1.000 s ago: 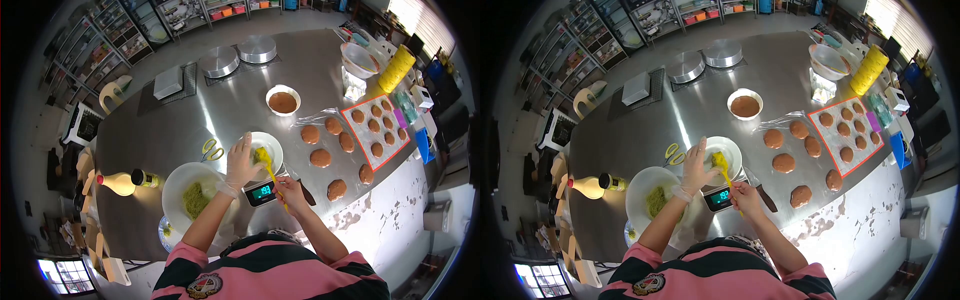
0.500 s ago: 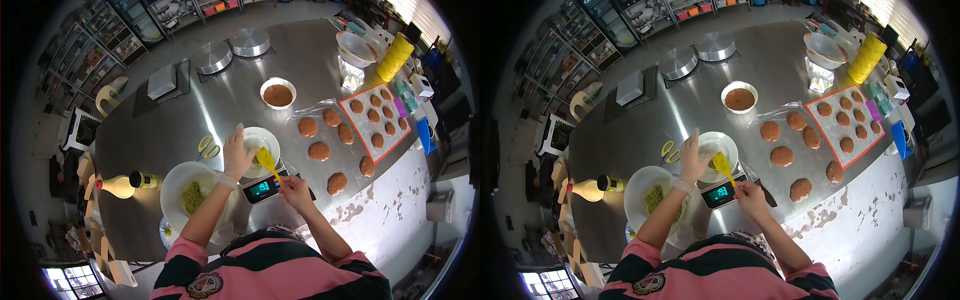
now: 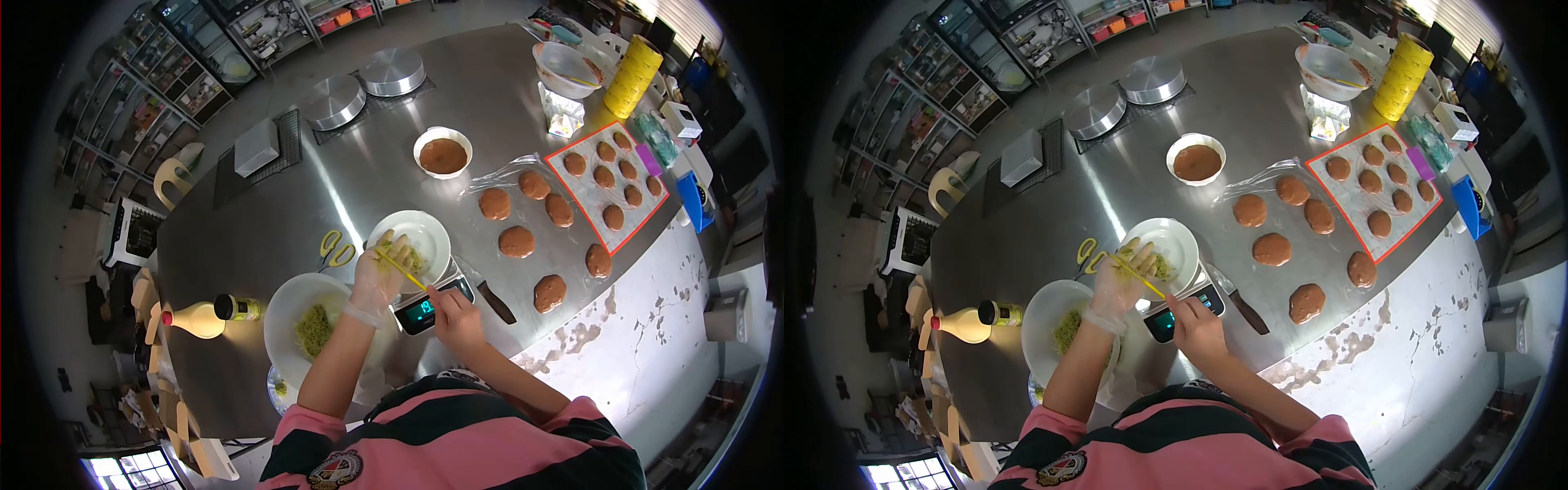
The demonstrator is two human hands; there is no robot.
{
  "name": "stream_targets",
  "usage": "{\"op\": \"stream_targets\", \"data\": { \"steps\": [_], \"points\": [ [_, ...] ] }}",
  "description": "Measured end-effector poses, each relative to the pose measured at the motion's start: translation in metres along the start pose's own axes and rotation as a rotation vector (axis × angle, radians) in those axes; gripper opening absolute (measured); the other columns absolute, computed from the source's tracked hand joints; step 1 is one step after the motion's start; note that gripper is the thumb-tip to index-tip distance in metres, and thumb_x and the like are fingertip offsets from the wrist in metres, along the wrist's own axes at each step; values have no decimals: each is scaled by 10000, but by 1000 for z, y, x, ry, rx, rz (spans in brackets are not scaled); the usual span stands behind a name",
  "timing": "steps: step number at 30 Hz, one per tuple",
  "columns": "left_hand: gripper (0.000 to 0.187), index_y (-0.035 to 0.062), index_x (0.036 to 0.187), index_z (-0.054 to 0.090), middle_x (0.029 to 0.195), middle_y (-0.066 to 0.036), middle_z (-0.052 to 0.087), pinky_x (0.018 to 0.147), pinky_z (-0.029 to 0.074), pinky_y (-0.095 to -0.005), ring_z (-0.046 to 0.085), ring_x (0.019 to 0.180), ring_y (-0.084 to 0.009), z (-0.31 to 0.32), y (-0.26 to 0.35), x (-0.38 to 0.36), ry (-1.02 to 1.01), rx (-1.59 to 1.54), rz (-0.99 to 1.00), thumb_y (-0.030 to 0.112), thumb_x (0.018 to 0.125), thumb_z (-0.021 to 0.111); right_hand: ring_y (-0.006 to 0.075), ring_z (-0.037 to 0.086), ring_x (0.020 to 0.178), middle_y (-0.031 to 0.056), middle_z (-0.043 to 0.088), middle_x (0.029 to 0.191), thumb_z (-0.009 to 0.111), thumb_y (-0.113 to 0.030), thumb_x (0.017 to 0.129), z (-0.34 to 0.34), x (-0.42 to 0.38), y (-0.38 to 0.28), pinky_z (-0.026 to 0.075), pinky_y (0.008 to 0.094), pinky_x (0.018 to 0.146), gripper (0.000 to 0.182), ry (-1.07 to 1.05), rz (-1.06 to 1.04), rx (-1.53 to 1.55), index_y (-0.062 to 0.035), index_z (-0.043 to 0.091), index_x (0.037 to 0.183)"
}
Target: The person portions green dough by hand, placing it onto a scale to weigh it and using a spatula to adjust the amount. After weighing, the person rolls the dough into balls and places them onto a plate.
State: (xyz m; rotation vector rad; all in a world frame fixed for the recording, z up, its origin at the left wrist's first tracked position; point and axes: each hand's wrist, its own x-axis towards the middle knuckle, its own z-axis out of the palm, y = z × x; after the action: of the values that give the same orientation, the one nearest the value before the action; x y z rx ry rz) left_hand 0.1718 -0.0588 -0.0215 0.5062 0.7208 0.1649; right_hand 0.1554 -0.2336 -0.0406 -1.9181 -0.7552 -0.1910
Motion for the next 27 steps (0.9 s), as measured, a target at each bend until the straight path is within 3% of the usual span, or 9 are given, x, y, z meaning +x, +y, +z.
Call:
{"op": "stream_targets", "data": {
  "steps": [5, 7, 8, 10, 12, 16, 20, 22, 27],
  "points": [
    [426, 32, 1298, 361, 1299, -173, 416, 1009, 315, -402, 401, 1182, -280, 1, 2, -19, -92, -13, -58, 206, 910, 386, 278, 595, 608, 116, 591, 757, 596, 9, 807, 0, -2, 7, 471, 333, 520, 159, 18, 18, -64, -12, 649, 955],
    [434, 34, 1295, 365, 1301, -175, 411, 1021, 311, -403, 388, 1204, -295, -6, -1, -17, -105, 16, -61, 209, 900, 408, 259, 604, 609, 100, 601, 751, 593, -17, 789, -3, -2, 11, 496, 348, 525, 189, -26, 117, -19, -37, 644, 970],
    [476, 32, 1316, 350, 1334, -183, 379, 1045, 269, -420, 339, 1249, -311, -14, -3, -11, -149, 43, -30, 226, 889, 433, 259, 604, 609, 100, 601, 751, 593, -17, 789, -4, -1, 12, 496, 348, 525, 189, -29, 117, -19, -37, 644, 970],
    [520, 30, 1338, 335, 1367, -191, 347, 1069, 226, -437, 290, 1293, -328, -14, -1, -14, -192, 68, 0, 242, 879, 457, 238, 615, 581, 115, 624, 707, 594, -62, 815, -7, 2, 15, 490, 328, 529, 153, -70, 363, 92, -17, 646, 951],
    [614, 31, 1387, 282, 1431, -197, 268, 1096, 117, -454, 180, 1351, -333, -12, 3, -19, -16, 189, 47, 283, 866, 487, 229, 621, 576, 128, 629, 692, 589, -75, 822, -13, 8, 26, 486, 319, 533, 152, -124, 442, 162, -11, 646, 947],
    [658, 38, 1417, 233, 1460, -197, 221, 1098, 47, -459, 115, 1372, -331, -24, 7, -13, -28, 245, 93, 298, 869, 487, 201, 633, 574, 142, 634, 663, 571, -86, 831, -15, 15, 51, 477, 294, 543, 165, -301, 603, 277, -1, 645, 953],
    [632, 45, 1408, 262, 1447, -185, 254, 1093, 75, -461, 161, 1355, -328, -25, 8, -14, -20, 257, 96, 312, 874, 469, 239, 641, 606, 139, 644, 696, 573, -104, 832, -17, 17, 50, 494, 320, 573, 161, -306, 576, 151, -32, 654, 951],
    [625, 47, 1407, 267, 1442, -179, 268, 1092, 78, -462, 173, 1350, -323, -23, 10, -17, -14, 245, 82, 317, 877, 459, 284, 641, 658, 132, 651, 756, 584, -111, 823, -20, 17, 45, 505, 361, 599, 152, -241, 396, -157, -76, 663, 948],
    [590, 56, 1408, 280, 1416, -157, 322, 1091, 113, -426, 231, 1328, -297, -27, 9, -14, -12, 271, 112, 302, 893, 429, 316, 629, 693, 134, 644, 812, 596, -112, 809, -24, 20, 42, 503, 399, 610, 153, -174, 273, -239, -107, 664, 946]
  ]
}}
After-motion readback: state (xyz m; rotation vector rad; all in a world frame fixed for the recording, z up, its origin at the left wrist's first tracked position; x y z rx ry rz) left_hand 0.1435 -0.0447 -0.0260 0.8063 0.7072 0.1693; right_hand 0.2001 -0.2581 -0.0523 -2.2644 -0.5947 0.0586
